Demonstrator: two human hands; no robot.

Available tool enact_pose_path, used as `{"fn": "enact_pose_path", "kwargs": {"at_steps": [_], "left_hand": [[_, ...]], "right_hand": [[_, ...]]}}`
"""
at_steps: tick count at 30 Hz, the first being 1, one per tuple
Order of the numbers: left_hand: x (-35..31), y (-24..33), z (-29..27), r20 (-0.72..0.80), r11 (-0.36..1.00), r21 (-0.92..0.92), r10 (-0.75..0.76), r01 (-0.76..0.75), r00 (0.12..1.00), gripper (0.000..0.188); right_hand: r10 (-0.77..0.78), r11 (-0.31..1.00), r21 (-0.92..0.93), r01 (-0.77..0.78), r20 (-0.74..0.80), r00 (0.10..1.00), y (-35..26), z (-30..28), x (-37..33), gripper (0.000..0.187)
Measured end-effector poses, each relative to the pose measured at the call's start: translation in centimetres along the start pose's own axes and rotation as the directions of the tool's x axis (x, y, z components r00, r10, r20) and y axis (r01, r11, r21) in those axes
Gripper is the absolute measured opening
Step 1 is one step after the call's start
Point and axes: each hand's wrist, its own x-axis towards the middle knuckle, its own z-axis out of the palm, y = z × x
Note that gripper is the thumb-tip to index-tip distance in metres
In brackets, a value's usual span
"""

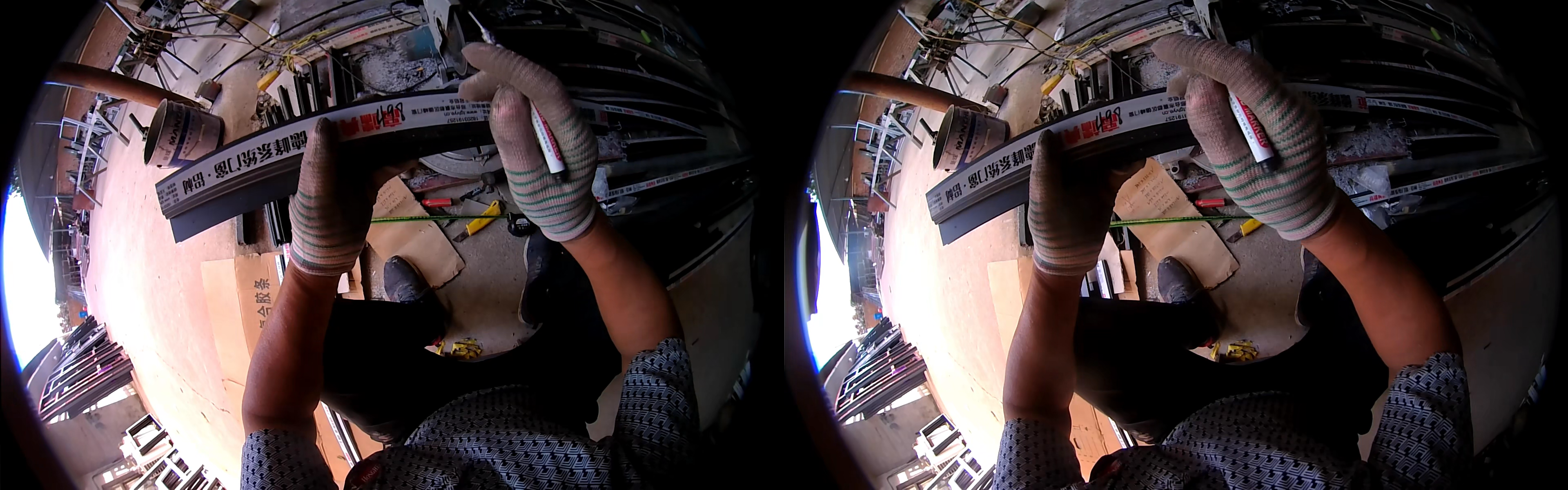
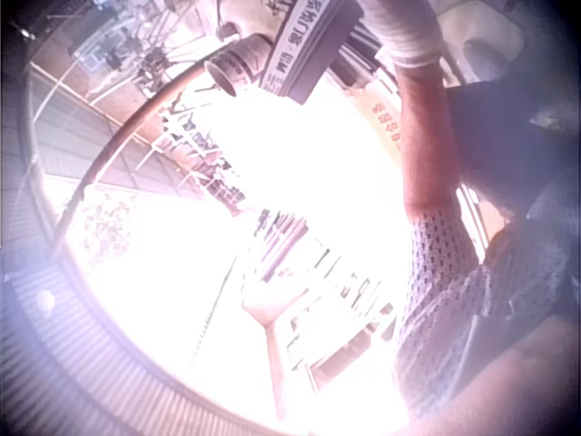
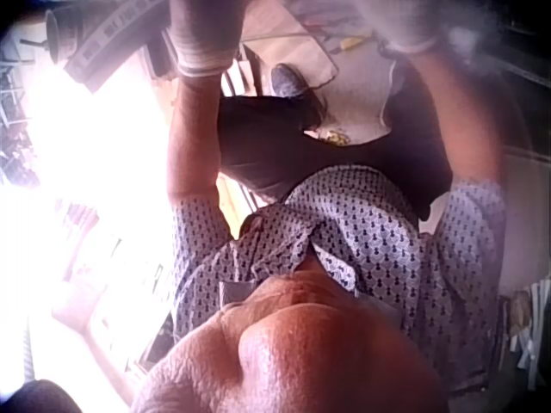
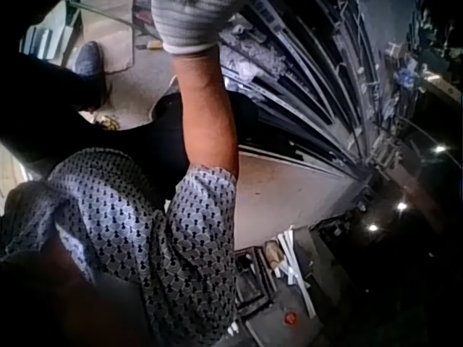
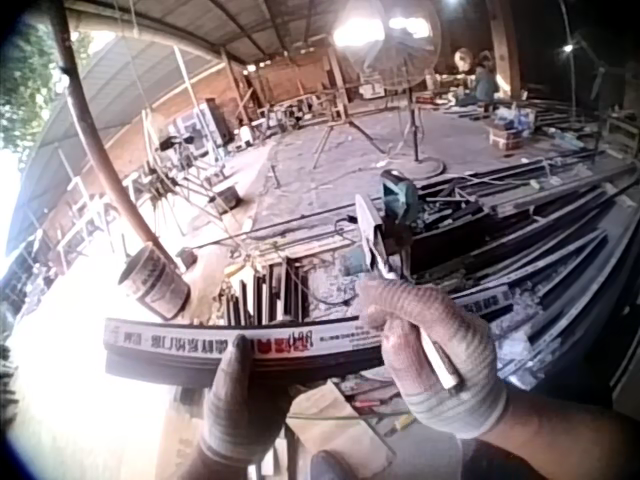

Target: The person measures a long metal profile using a tape measure, marks the measurement with a marker, and cuts the profile using a miter saw. They repeat this process for multiple profiles, writing down measurements on a piece of cardboard.

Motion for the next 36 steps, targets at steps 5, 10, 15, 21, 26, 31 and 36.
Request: {"fn": "enact_pose_path", "kwargs": {"at_steps": [5,10,15,21,26,31,36], "left_hand": [[0.1,0.2,-0.5,0.018,0.999,-0.047,0.008,-0.007,1.0,0.052],[0.3,-0.3,-2.0,-0.005,0.993,0.083,0.086,-0.085,0.996,0.052],[0.3,0.3,-1.2,-0.037,0.987,-0.145,-0.069,0.063,0.997,0.056],[0.1,0.0,-1.5,0.01,0.999,-0.048,0.026,-0.025,1.0,0.071],[0.2,0.1,-2.7,0.094,0.999,-0.034,0.039,-0.036,0.995,0.072],[-0.1,0.8,-2.2,0.018,1.0,-0.016,-0.026,0.026,1.0,0.067],[0.0,0.6,-2.1,-0.029,0.993,0.1,-0.052,0.054,0.998,0.064]], "right_hand": [[-0.265,0.797,-0.499,0.34,0.216,0.94,0.6,-0.7,0.5,0.044],[-0.217,0.714,-0.595,0.37,0.314,0.924,1.4,-0.1,0.0,0.059],[-0.18,0.67,-0.635,0.385,0.364,0.914,1.2,-0.9,-0.1,0.06],[-0.134,0.789,-0.508,0.346,0.407,0.904,1.8,-1.8,0.0,0.057],[0.183,0.943,-0.333,-0.003,0.51,0.841,0.8,-2.9,0.8,0.038],[0.251,0.949,-0.3,-0.095,0.541,0.802,0.5,-4.9,1.3,0.039],[0.22,0.951,-0.303,-0.059,0.531,0.819,1.3,-5.6,1.6,0.033]]}}
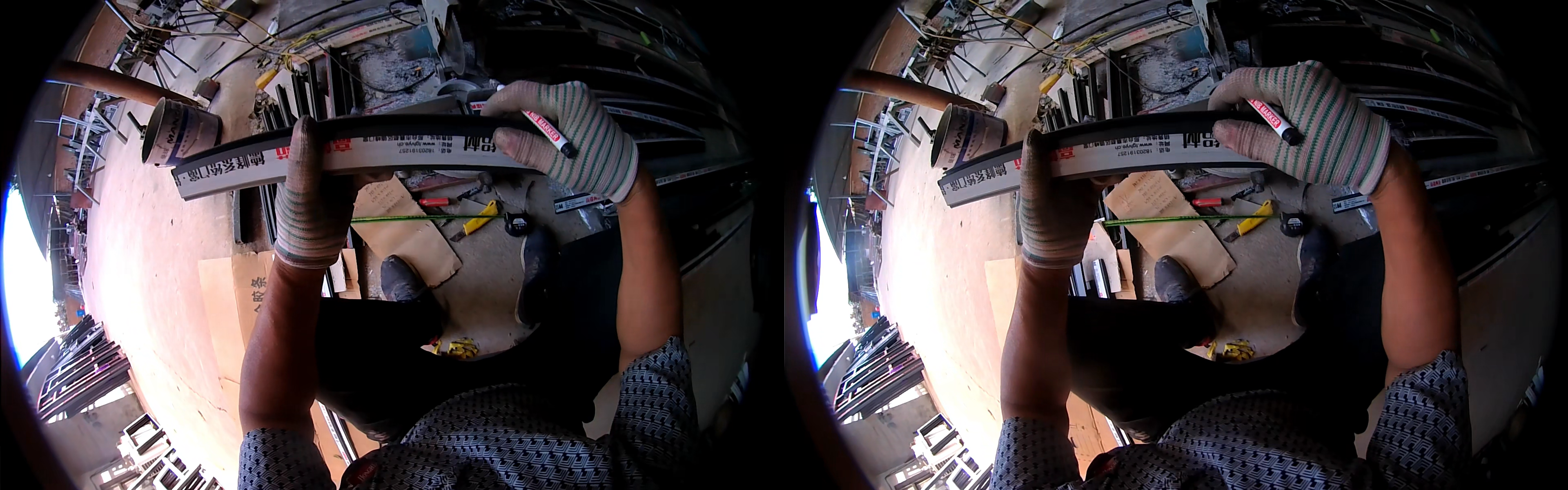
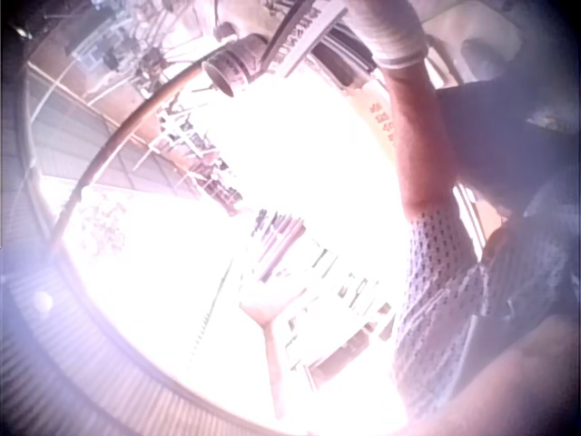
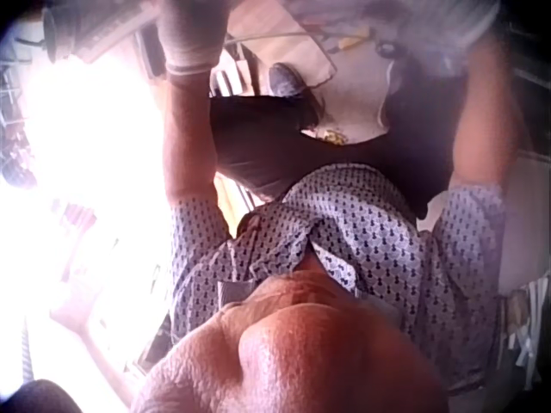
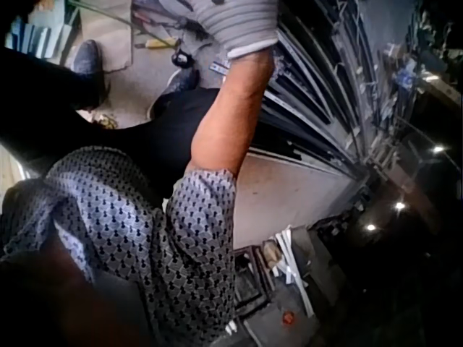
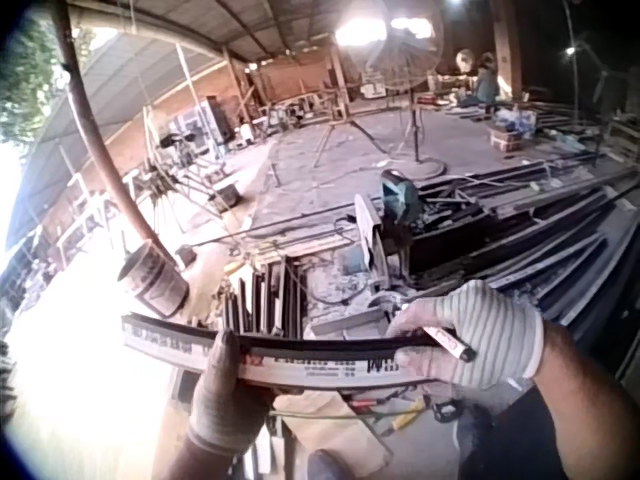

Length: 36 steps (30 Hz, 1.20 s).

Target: The person measures a long metal profile using a tape measure, marks the measurement with a marker, and cuts the profile using a miter saw. They repeat this process for multiple profiles, writing down measurements on a piece of cardboard.

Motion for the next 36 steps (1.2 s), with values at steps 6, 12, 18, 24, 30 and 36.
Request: {"fn": "enact_pose_path", "kwargs": {"at_steps": [6,12,18,24,30,36], "left_hand": [[1.0,-1.8,-1.1,-0.041,0.999,-0.051,0.012,-0.014,0.999,0.045],[2.1,-3.2,-1.9,-0.116,0.998,0.026,0.065,-0.063,0.991,0.091],[1.4,-1.5,1.1,-0.075,0.996,-0.027,0.089,-0.091,0.993,0.044],[1.4,-1.1,1.2,-0.064,0.943,-0.333,-0.052,0.028,0.997,0.068],[2.0,-2.4,-0.4,-0.106,0.969,-0.239,0.042,-0.066,0.993,0.08],[1.8,-1.8,0.5,-0.078,0.971,-0.234,0.034,-0.051,0.996,0.068]], "right_hand": [[0.113,0.983,0.179,-0.031,-0.468,0.877,-0.4,0.7,0.7,0.048],[0.123,0.942,0.335,0.031,-0.429,0.895,-3.1,1.9,0.5,0.074],[0.114,0.776,0.602,0.19,-0.429,0.896,-4.9,4.3,1.3,0.024],[0.065,0.855,0.482,0.192,-0.467,0.882,-5.3,5.1,1.4,0.015],[-0.006,0.902,0.379,0.209,-0.471,0.882,-5.4,5.2,1.6,0.011],[-0.031,0.92,0.329,0.214,-0.484,0.875,-5.2,5.4,1.6,0.01]]}}
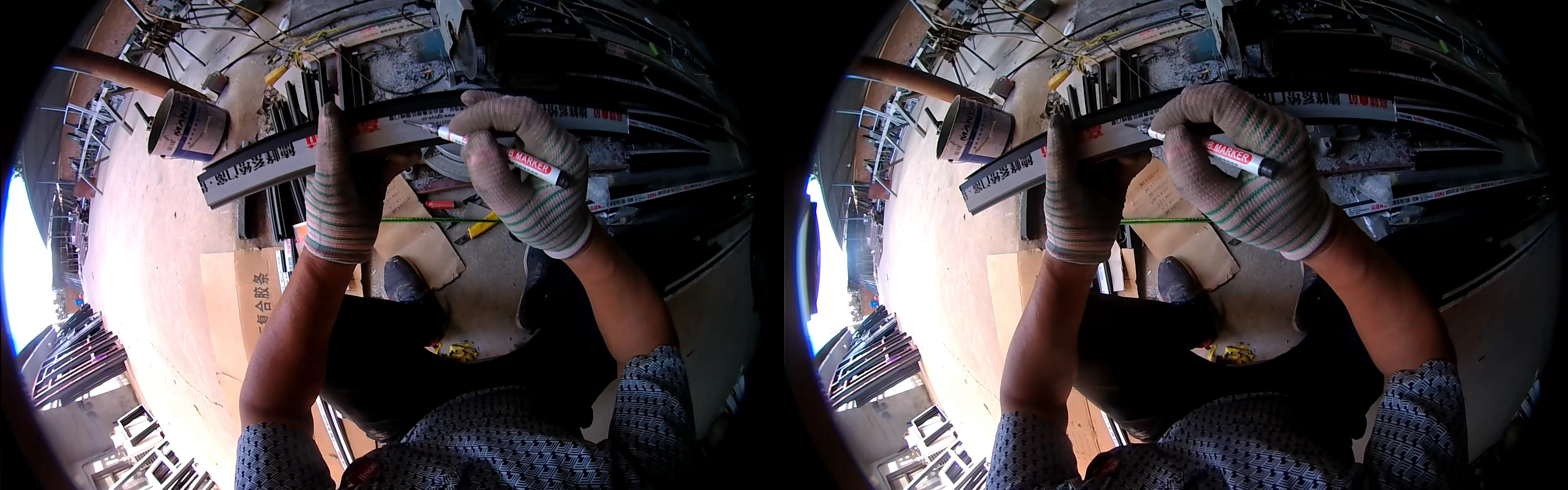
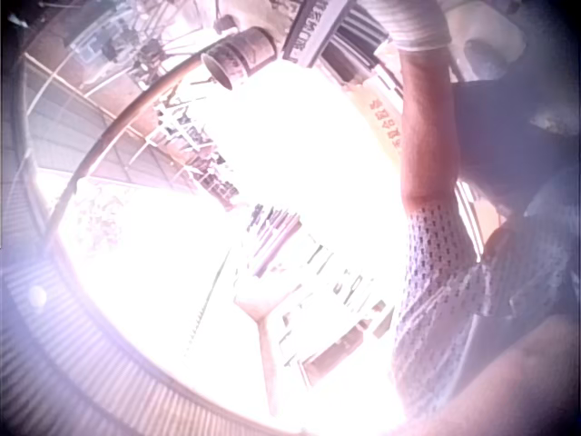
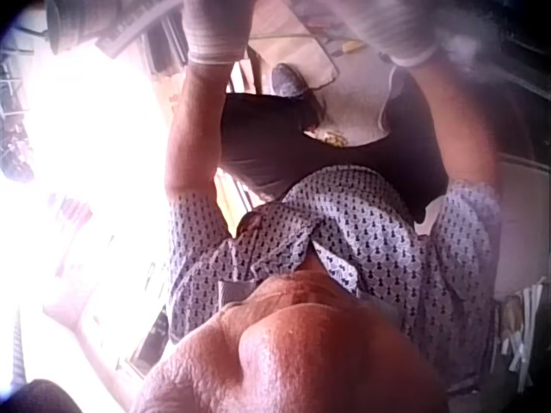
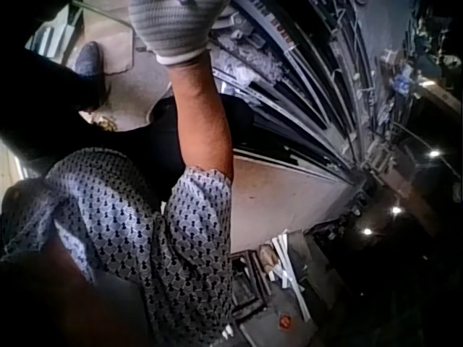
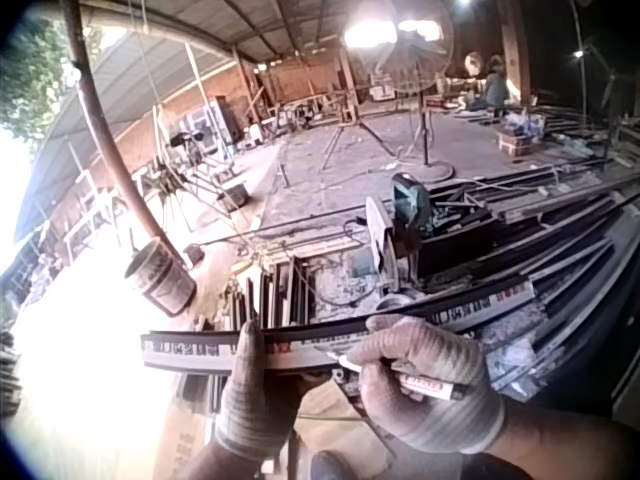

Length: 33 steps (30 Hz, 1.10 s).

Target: The person measures a long metal profile using a tape measure, marks the measurement with a marker, and cuts the profile using a miter saw. They repeat this process for multiple profiles, writing down measurements on a piece of cardboard.

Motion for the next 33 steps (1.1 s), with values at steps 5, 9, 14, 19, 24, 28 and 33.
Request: {"fn": "enact_pose_path", "kwargs": {"at_steps": [5,9,14,19,24,28,33], "left_hand": [[0.0,-0.2,-0.6,0.002,0.996,0.09,0.016,-0.016,1.0,0.056],[-0.6,-0.2,0.2,-0.001,0.949,0.296,0.116,-0.111,0.993,0.059],[0.1,-0.5,-1.0,-0.031,0.991,0.129,0.05,-0.046,0.998,0.064],[0.1,-0.4,-0.7,-0.049,1.0,0.022,0.016,-0.014,0.999,0.074],[0.2,-0.4,-0.7,-0.032,1.0,-0.006,0.011,-0.012,0.999,0.071],[-0.4,-0.2,-0.4,0.008,0.96,0.269,0.08,-0.079,0.997,0.055],[-1.0,0.3,0.7,0.046,0.925,0.355,0.127,-0.135,0.991,0.065]], "right_hand": [[-0.046,0.999,-0.026,0.046,0.01,0.999,0.1,0.1,0.2,0.009],[-0.091,0.995,-0.044,0.092,0.043,0.995,0.4,0.0,0.2,0.011],[-0.029,0.999,-0.033,0.028,-0.006,1.0,0.3,0.1,-0.1,0.008],[0.022,0.999,0.028,-0.021,-0.018,1.0,0.0,-0.2,-0.1,0.006],[0.0,1.0,0.019,0.001,-0.02,1.0,0.3,0.2,-0.1,0.008],[-0.01,0.999,-0.046,0.011,0.014,1.0,0.4,0.0,-0.3,0.008],[0.008,1.0,0.025,-0.009,0.03,1.0,0.2,-0.4,-0.2,0.008]]}}
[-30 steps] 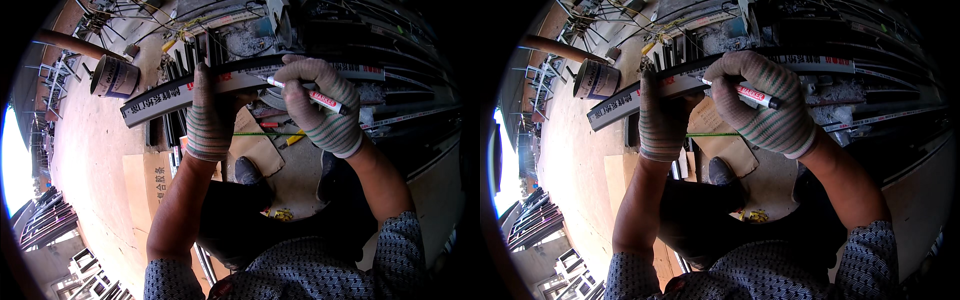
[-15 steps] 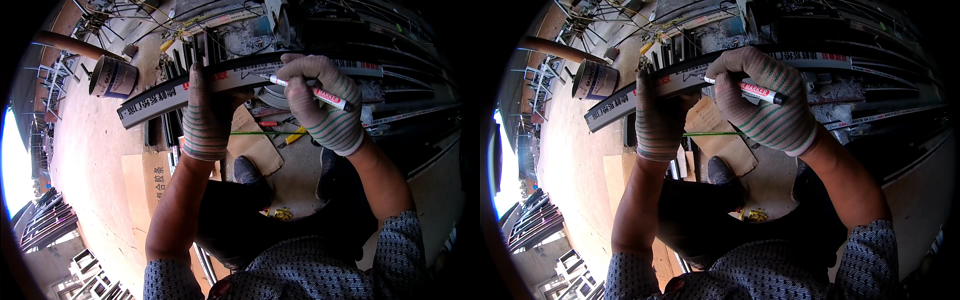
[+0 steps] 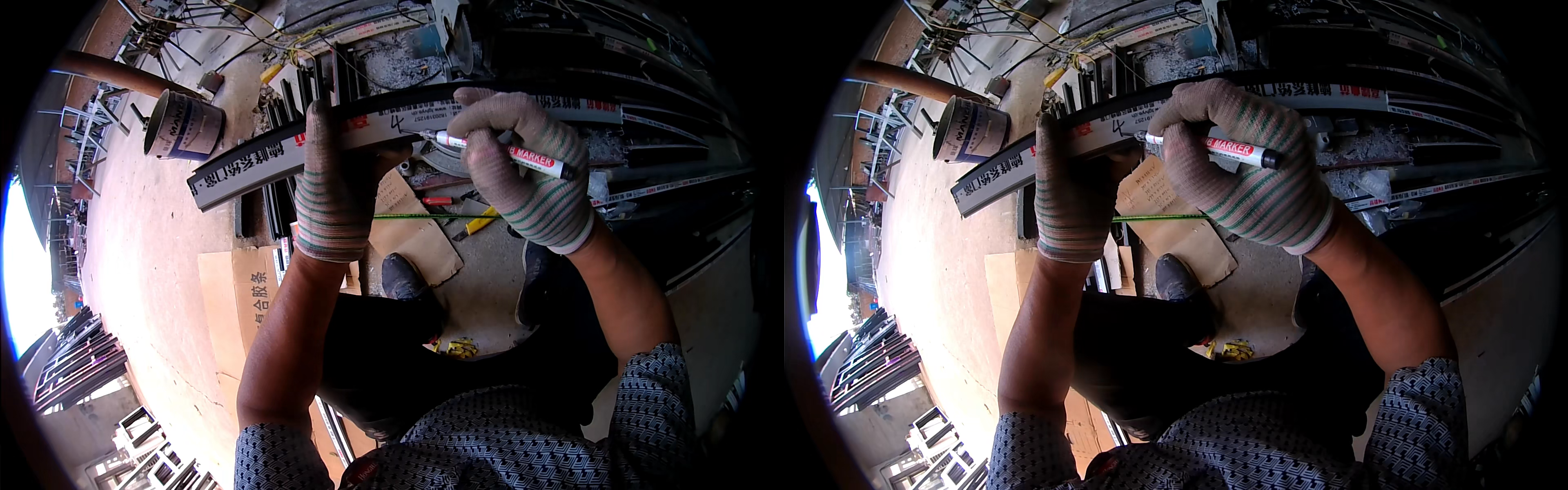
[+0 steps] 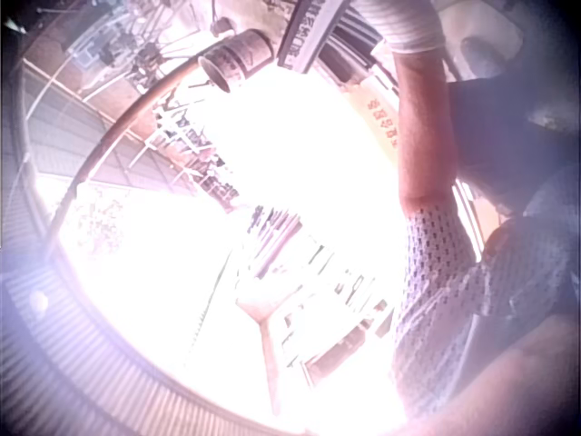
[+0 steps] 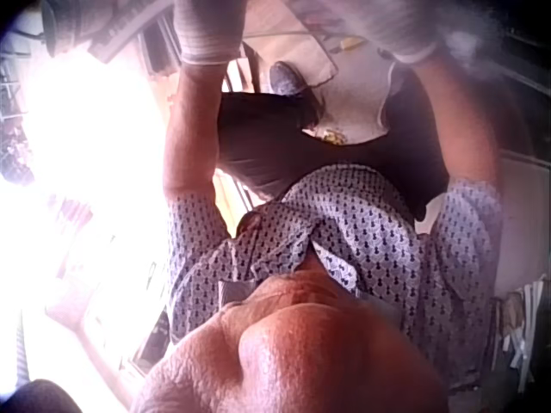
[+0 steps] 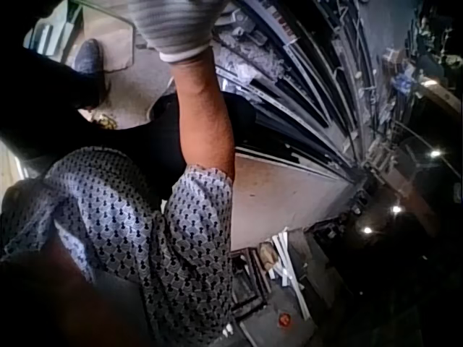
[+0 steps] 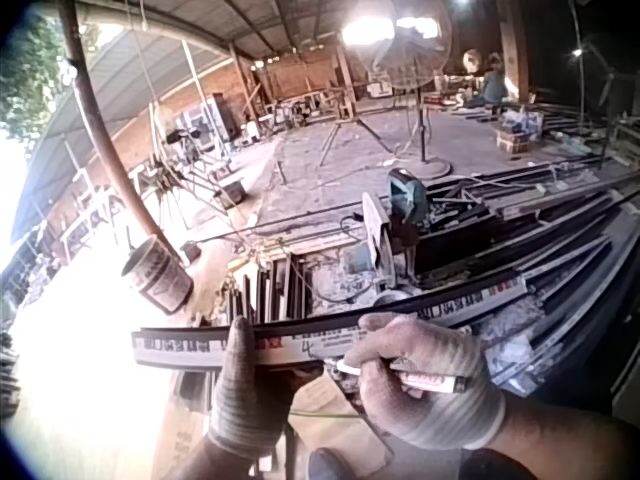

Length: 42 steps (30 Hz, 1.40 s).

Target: The person measures a long metal profile using a tape measure, marks the measurement with a marker, and cuts the profile using a miter saw. They repeat this process for multiple profiles, writing down measurements on a piece of cardboard.

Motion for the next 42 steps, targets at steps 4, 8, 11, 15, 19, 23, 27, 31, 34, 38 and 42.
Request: {"fn": "enact_pose_path", "kwargs": {"at_steps": [4,8,11,15,19,23,27,31,34,38,42], "left_hand": [[0.1,-0.4,-0.2,-0.038,0.999,-0.025,-0.022,0.021,0.999,0.064],[0.3,-0.6,-0.7,-0.046,1.0,0.007,-0.016,0.016,0.999,0.064],[0.4,-0.6,-0.7,-0.046,1.0,0.013,-0.007,0.008,0.999,0.063],[0.4,-0.8,-0.8,-0.051,1.0,-0.008,0.008,-0.009,0.999,0.062],[0.5,-1.1,-1.3,-0.054,1.0,-0.001,0.018,-0.018,0.998,0.061],[0.2,-0.8,-0.9,-0.045,1.0,-0.005,0.016,-0.016,0.999,0.061],[0.2,-0.5,-1.1,-0.015,1.0,0.006,0.012,-0.012,1.0,0.061],[0.3,-0.6,-1.2,-0.028,0.999,0.033,0.024,-0.023,0.999,0.06],[0.3,-0.7,-1.3,-0.057,0.999,0.028,0.019,-0.017,0.998,0.061],[0.2,-0.5,-1.1,-0.033,1.0,0.016,0.004,-0.004,0.999,0.062],[0.0,-0.1,-0.9,-0.015,1.0,0.005,-0.006,0.006,1.0,0.062]], "right_hand": [[0.088,0.994,0.063,-0.085,-0.051,0.995,-0.3,0.1,0.0,0.007],[0.094,0.995,0.046,-0.09,-0.075,0.993,0.0,0.1,-0.1,0.007],[0.099,0.994,0.051,-0.096,-0.07,0.993,0.0,0.3,-0.2,0.008],[0.016,1.0,-0.007,-0.016,-0.048,0.999,0.2,0.3,0.0,0.008],[0.02,1.0,-0.009,-0.021,-0.038,0.999,0.2,0.0,0.0,0.007],[0.088,0.994,0.066,-0.084,-0.053,0.995,0.0,0.0,0.0,0.007],[0.039,0.999,0.031,-0.038,-0.034,0.999,0.3,0.1,-0.1,0.007],[0.004,1.0,0.019,-0.004,-0.023,1.0,0.3,-0.2,-0.1,0.008],[0.033,0.999,0.018,-0.032,-0.042,0.999,0.2,-0.3,-0.1,0.008],[0.067,0.997,0.04,-0.065,-0.061,0.996,0.3,-0.2,-0.1,0.008],[0.073,0.997,0.035,-0.071,-0.066,0.995,0.4,0.0,0.0,0.008]]}}
